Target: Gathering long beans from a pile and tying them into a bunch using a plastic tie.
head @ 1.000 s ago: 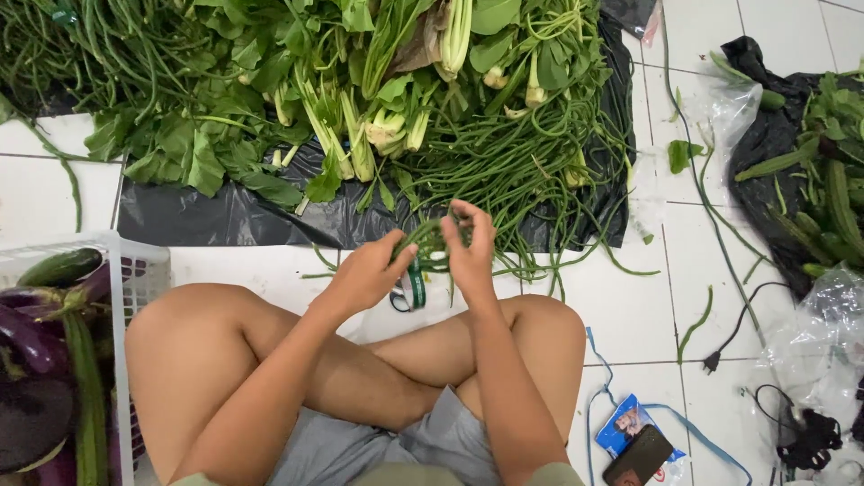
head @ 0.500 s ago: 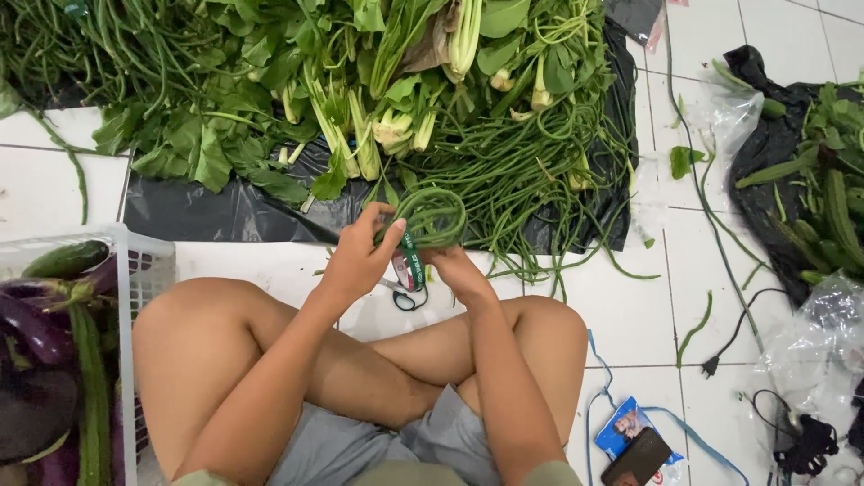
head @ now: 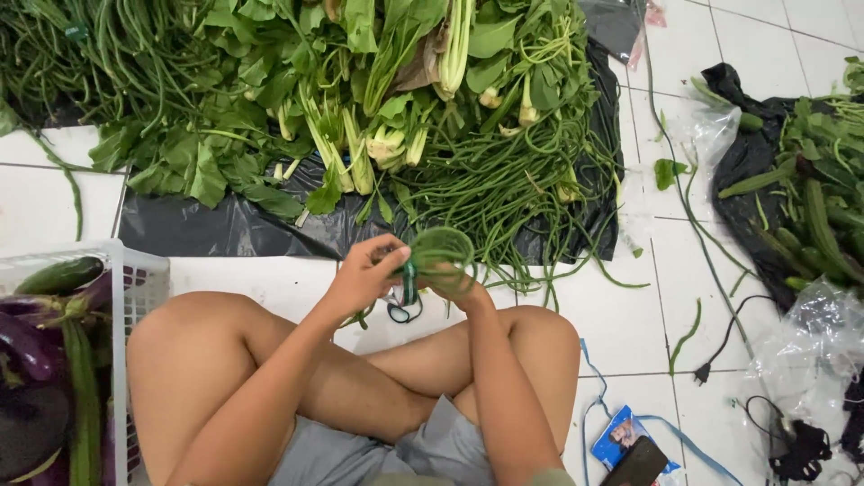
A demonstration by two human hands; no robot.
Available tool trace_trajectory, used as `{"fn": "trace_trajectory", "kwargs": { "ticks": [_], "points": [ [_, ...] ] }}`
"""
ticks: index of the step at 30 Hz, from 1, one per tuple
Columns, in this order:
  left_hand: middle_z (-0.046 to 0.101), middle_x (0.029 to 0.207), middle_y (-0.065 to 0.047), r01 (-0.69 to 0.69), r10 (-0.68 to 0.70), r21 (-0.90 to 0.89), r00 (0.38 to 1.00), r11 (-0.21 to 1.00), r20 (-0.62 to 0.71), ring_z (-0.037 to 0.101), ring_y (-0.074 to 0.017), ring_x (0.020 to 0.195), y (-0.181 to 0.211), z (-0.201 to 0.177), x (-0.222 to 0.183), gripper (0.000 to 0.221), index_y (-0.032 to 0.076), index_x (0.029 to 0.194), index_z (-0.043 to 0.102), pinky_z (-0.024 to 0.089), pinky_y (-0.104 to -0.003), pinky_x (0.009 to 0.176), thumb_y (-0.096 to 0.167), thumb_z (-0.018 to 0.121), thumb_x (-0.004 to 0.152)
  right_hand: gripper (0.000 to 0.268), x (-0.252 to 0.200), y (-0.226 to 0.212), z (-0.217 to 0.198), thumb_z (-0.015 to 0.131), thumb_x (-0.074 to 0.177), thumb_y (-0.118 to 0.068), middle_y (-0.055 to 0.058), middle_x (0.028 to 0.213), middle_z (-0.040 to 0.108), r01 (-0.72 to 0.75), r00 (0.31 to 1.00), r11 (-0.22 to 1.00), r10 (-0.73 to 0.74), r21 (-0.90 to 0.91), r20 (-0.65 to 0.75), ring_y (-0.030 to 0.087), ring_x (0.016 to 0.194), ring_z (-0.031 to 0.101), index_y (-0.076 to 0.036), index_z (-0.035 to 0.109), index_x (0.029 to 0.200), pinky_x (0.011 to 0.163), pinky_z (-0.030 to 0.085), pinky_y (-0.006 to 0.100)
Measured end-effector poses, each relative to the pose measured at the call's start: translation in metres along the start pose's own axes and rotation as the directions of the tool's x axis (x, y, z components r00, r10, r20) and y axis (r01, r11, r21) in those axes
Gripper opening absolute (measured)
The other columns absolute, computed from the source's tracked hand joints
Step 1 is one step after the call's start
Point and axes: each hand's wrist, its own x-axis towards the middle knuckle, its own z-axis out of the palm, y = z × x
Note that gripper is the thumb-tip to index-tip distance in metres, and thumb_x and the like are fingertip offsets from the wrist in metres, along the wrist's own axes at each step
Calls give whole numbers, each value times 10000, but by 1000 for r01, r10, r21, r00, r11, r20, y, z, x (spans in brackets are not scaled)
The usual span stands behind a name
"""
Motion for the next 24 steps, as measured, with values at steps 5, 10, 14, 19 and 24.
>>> {"fn": "trace_trajectory", "kwargs": {
  "ticks": [5, 10, 14, 19, 24],
  "points": [
    [630, 772, -241, 84, -148, 213, 940, 973, 306, 600, -263, 683, 48, 17, -26, 234, -18, 1109, 721, 499, -362, 623, 157, 624, 988, 380, 223, 226, 8, 609, 1017, -132, 256, 1363, 602, 389, 921, 912, -386, 132, -48, 382, 1301, 554, 13, 641, 1366, 1142, 377, 466],
    [693, 765, -159, 3, -286, 495, 819, 869, 497, 626, -245, 753, 40, 24, -32, 220, 94, 1117, 732, 560, -402, 734, 222, 595, 1002, 278, 67, 49, -7, 737, 910, -269, 161, 1070, 762, 170, 985, 926, -155, 336, -71, 280, 1121, 687, -40, 809, 1050, 1037, 486, 453],
    [748, 838, -173, -59, -311, 630, 832, 774, 460, 676, -301, 772, 41, 20, -35, 251, 144, 1165, 694, 565, -424, 783, 289, 531, 1041, 285, 24, 21, -14, 711, 950, -205, 181, 1310, 686, 334, 942, 738, -238, 587, -237, 331, 1262, 621, -23, 768, 1161, 1142, 373, 497],
    [708, 855, -256, -253, -283, 800, 843, 544, 458, 714, -429, 871, 31, 30, -35, 278, 109, 1201, 495, 565, -529, 828, 346, 427, 1071, 241, 13, 13, -27, 649, 988, -179, 192, 1460, 606, 535, 830, 565, -489, 628, -268, 347, 1394, 529, -46, 798, 1124, 1193, 311, 451],
    [680, 640, -124, -409, 74, 868, 911, 283, 406, 737, -352, 616, -2, 28, -27, 335, 130, 1238, 318, 591, -462, 657, 390, 406, 1046, 310, 9, 14, -33, 520, 1076, -138, 224, 1452, 580, 645, 746, 405, -519, 649, -417, 350, 1395, 485, 40, 727, 1223, 1166, 367, 447]
  ]
}}
